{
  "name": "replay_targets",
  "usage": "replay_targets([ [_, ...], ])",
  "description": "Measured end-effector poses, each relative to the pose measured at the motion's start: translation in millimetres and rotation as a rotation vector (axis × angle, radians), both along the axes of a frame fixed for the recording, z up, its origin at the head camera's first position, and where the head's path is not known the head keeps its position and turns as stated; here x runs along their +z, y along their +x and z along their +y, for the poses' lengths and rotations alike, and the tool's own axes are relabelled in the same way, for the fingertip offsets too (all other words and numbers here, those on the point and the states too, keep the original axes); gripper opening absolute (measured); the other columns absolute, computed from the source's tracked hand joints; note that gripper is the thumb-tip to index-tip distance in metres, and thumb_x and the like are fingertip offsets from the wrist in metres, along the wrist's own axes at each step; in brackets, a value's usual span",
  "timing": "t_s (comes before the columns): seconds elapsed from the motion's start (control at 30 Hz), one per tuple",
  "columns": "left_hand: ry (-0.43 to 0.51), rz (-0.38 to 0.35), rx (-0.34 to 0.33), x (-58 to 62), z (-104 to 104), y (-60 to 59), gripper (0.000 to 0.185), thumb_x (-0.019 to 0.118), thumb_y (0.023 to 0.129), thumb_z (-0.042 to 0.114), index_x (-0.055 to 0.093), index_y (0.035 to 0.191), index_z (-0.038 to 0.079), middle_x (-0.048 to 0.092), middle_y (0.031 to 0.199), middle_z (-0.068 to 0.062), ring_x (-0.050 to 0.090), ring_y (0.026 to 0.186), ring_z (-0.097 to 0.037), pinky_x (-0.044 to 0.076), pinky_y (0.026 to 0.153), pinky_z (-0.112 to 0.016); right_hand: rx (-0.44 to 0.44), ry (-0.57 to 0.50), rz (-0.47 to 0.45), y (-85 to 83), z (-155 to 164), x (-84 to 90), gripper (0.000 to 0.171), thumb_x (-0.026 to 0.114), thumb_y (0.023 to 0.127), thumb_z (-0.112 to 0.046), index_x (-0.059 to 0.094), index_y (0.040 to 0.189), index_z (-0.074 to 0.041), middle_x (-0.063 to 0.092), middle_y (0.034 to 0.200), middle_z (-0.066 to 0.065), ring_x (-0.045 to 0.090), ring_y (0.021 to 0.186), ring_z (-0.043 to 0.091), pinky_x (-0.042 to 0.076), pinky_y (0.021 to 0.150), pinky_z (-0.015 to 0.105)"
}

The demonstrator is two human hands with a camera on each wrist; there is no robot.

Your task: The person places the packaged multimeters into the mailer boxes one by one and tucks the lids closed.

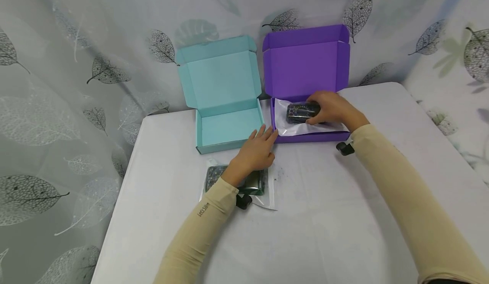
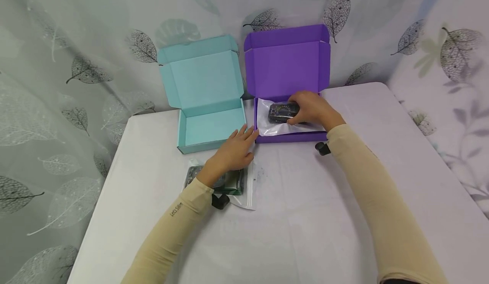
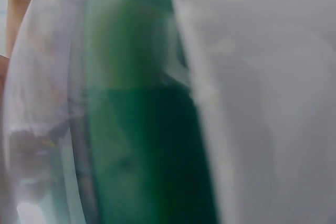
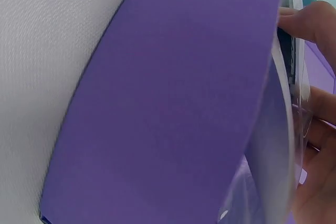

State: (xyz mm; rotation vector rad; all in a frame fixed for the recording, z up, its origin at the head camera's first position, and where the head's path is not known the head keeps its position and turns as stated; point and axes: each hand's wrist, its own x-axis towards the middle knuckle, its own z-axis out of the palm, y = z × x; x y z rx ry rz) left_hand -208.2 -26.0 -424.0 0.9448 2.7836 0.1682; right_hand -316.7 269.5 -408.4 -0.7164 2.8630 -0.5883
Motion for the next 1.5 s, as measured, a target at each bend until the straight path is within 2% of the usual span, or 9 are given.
replay_targets([
  [0.13,0.0,-0.005,-0.003,0.9,-0.3,-0.1,0.068,0.056,0.106,0.02,0.025,0.165,0.006,0.023,0.169,-0.016,0.01,0.156,-0.036,0.01,0.124,-0.048,0.019,-0.01,-0.011,-1.2,-2.1,-2.6,0.07,0.091,0.078,-0.029,0.063,0.129,0.01,0.064,0.125,0.024,0.057,0.114,0.04,0.043,0.101,0.056],
  [0.6,-0.019,-0.008,0.002,-0.7,-0.1,-1.3,0.069,0.055,0.106,0.022,0.023,0.166,0.007,0.021,0.169,-0.015,0.006,0.157,-0.033,0.008,0.124,-0.047,-0.008,0.006,-0.062,-2.5,-7.8,-16.0,0.069,0.09,0.08,-0.028,0.062,0.131,0.008,0.063,0.126,0.023,0.057,0.112,0.038,0.045,0.1,0.055],
  [1.1,-0.007,-0.007,0.002,0.1,-0.7,-0.5,0.069,0.054,0.106,0.021,0.022,0.165,0.005,0.02,0.169,-0.017,0.007,0.157,-0.035,0.008,0.124,-0.048,-0.009,0.014,-0.099,-2.5,-5.9,-22.0,0.072,0.086,0.086,-0.031,0.057,0.137,0.01,0.06,0.131,0.026,0.055,0.118,0.04,0.042,0.104,0.057],
  [1.37,-0.019,-0.01,0.009,0.4,0.7,-0.5,0.069,0.053,0.106,0.021,0.021,0.165,0.006,0.019,0.169,-0.016,0.006,0.157,-0.034,0.007,0.124,-0.048,0.011,0.006,-0.092,0.3,-0.9,-20.6,0.08,0.087,0.087,-0.031,0.05,0.144,0.011,0.055,0.139,0.031,0.051,0.127,0.045,0.038,0.108,0.058],
  [1.5,-0.015,-0.019,0.012,1.0,1.2,0.9,0.069,0.054,0.106,0.021,0.021,0.165,0.006,0.019,0.169,-0.016,0.006,0.157,-0.035,0.007,0.124,-0.049,0.014,-0.014,-0.077,6.8,2.2,-17.0,0.08,0.085,0.09,-0.029,0.047,0.147,0.011,0.049,0.146,0.032,0.044,0.136,0.049,0.033,0.113,0.06],
])
